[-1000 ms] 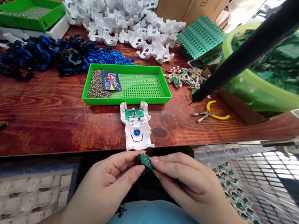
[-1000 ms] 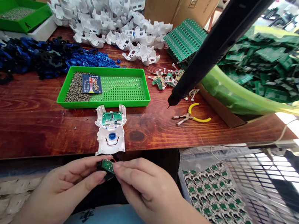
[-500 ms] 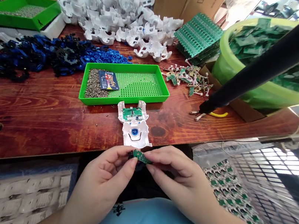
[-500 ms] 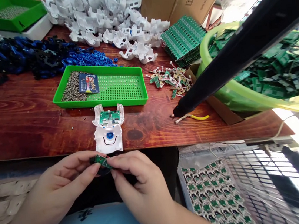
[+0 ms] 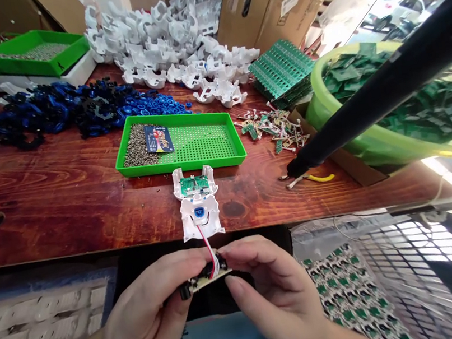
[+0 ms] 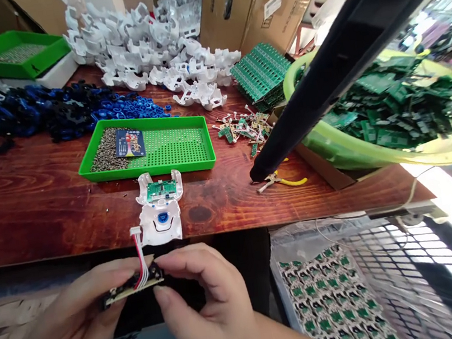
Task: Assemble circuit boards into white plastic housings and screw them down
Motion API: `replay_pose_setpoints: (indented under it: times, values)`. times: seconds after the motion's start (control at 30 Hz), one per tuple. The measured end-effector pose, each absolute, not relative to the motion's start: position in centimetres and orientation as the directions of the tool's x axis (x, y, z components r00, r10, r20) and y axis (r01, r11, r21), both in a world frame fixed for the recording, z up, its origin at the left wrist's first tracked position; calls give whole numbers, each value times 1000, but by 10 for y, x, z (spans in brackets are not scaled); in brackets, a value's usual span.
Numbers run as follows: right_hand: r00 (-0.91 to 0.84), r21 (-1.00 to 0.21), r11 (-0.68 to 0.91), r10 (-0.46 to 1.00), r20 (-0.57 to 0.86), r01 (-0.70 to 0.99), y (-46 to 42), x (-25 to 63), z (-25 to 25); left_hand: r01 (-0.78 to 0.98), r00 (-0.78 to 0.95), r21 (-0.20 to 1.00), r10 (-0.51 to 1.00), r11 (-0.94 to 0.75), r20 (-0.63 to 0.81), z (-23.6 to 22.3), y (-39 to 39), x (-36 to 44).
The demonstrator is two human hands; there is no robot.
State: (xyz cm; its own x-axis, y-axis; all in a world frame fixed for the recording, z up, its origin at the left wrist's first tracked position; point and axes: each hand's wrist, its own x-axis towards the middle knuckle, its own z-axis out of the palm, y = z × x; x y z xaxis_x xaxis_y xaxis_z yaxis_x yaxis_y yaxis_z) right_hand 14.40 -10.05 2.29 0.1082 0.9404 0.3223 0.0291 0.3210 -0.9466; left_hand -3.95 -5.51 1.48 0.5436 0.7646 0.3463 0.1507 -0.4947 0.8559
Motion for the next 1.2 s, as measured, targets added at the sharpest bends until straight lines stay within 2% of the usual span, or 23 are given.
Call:
replay_pose_setpoints:
  times: [0.1,0.23,0.4,0.53,0.67,0.77,0.9,0.97,1.07,1.2]
  values:
    - [79,-943,330,940,332,41,-99,150,23,129,568,841,734,-526,372,11,-55,-45]
    - [20,-910,380,921,388,164,-98,156,27,138,616,808,688,-572,383,5,-55,-47]
    - [-136,-765,525,847,514,373,-101,161,36,64,620,720,593,-691,514,1,-51,-48]
    - [-174,-739,550,832,527,389,-103,161,38,30,683,716,537,-698,495,4,-49,-53]
    - [-177,-770,533,845,504,351,-101,159,38,46,679,744,567,-667,466,6,-53,-54]
    - [-162,-802,474,880,446,364,-97,159,39,82,603,827,688,-556,403,7,-59,-47]
    - [-160,-769,481,874,459,421,-99,159,37,132,402,978,911,-160,95,15,-64,-32]
    - [-178,-744,500,863,473,445,-102,159,35,63,382,997,922,44,-65,21,-61,-26]
    - [-156,-688,484,862,483,541,-104,155,30,-66,437,963,875,260,-206,25,-54,-21]
    - [-93,-584,456,834,544,672,-100,147,24,-131,441,937,866,323,-237,25,-50,-18]
